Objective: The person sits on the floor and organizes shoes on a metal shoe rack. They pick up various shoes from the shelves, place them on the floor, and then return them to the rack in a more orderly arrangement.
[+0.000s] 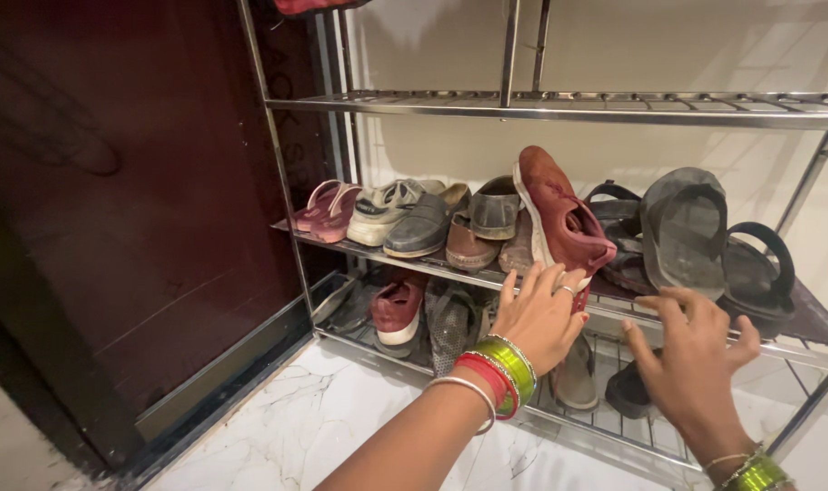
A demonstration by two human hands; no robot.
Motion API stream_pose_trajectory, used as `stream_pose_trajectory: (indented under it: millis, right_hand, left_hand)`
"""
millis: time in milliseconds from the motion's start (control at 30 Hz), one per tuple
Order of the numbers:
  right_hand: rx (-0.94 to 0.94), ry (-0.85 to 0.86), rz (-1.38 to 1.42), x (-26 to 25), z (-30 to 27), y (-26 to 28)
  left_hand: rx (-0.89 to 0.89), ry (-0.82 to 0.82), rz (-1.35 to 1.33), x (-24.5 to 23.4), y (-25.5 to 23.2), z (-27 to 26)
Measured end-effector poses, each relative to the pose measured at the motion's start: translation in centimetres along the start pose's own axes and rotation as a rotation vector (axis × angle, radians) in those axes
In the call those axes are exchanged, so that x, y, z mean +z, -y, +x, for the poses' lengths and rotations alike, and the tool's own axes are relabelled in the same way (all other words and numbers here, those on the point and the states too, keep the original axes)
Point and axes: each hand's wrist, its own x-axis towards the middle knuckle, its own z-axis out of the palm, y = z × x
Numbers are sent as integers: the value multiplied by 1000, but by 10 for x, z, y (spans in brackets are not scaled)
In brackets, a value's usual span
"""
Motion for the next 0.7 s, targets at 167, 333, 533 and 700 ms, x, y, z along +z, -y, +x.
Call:
stream_pose_trajectory:
  millis: [167, 333, 533, 700]
  right_hand:
    - [-2, -27, 2, -1, 13, -12]
    - [-19, -33, -42, 1, 30, -27]
    - [-23, -35, -84, 13, 44, -52]
    - [5, 62, -155, 35, 33, -78]
  left_hand:
    - [13, -28, 0, 10, 0, 15]
    - [18, -62, -15, 18, -5, 29]
    - [28, -66, 4, 28, -7, 46]
    - [34, -69, 43, 39, -4, 53]
